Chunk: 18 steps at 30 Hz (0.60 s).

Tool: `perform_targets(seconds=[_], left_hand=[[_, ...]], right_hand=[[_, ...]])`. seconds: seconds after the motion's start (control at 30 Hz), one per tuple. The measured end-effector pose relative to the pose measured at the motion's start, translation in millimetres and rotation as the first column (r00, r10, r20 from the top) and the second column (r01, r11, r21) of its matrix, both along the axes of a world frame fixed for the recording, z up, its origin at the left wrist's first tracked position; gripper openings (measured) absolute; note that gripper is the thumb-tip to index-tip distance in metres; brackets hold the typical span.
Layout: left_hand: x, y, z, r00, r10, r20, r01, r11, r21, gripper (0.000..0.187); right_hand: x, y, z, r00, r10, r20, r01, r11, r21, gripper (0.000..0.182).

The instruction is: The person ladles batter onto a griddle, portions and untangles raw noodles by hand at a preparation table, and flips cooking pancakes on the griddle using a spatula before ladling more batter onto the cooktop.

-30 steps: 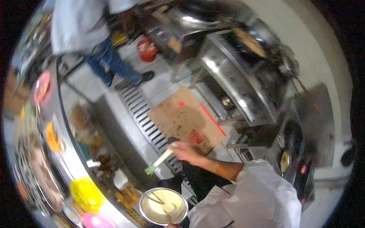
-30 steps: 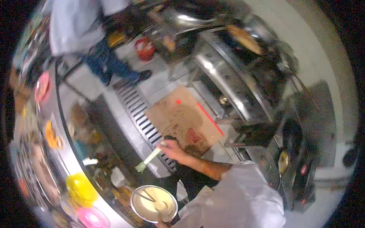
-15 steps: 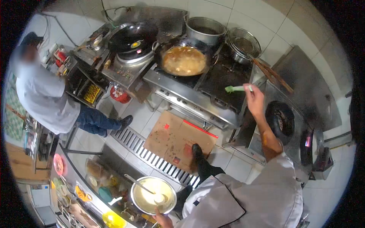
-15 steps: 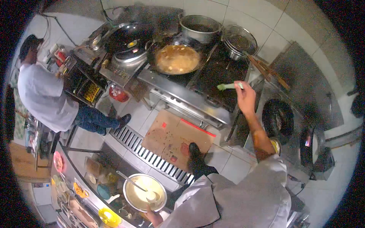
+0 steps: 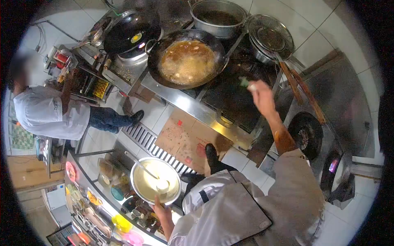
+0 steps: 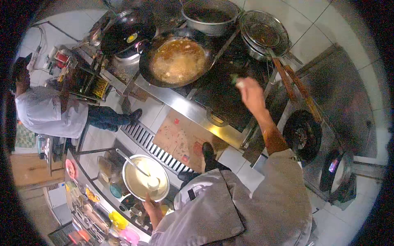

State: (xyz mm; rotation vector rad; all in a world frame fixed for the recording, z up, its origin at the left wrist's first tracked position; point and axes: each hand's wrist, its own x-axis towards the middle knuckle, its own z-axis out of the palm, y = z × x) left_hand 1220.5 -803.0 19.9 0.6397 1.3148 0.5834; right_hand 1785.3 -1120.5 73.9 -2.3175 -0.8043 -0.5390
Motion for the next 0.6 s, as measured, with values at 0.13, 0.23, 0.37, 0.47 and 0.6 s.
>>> perform_targets(seconds=[0.13, 0.23, 0.37, 0.47, 0.6], left_hand=[[18, 2, 0, 0.998, -0.046, -0.031, 0.047, 0.998, 0.037, 0.054], [38, -6, 18, 0.997, -0.066, -0.047, 0.068, 0.996, 0.057, 0.051], [65, -14, 34, 0.975, -0.053, -0.216, 0.049, 0.998, -0.026, 0.049], [77, -9, 29, 0.991, -0.094, -0.099, 0.098, 0.994, 0.041, 0.043], [82, -8, 26, 0.991, -0.134, -0.023, 0.136, 0.98, 0.142, 0.041]], right_hand=[[-38, 0, 41, 0.921, 0.291, -0.259, -0.318, 0.946, -0.066, 0.016], [-12, -20, 20, 0.839, 0.044, -0.542, 0.123, 0.956, 0.268, 0.017], [24, -39, -7, 0.948, -0.238, -0.213, 0.261, 0.961, 0.087, 0.019], [-4, 4, 12, 0.992, -0.113, -0.047, 0.12, 0.979, 0.164, 0.02], [-57, 22, 20, 0.98, 0.08, -0.181, -0.08, 0.997, 0.011, 0.019]])
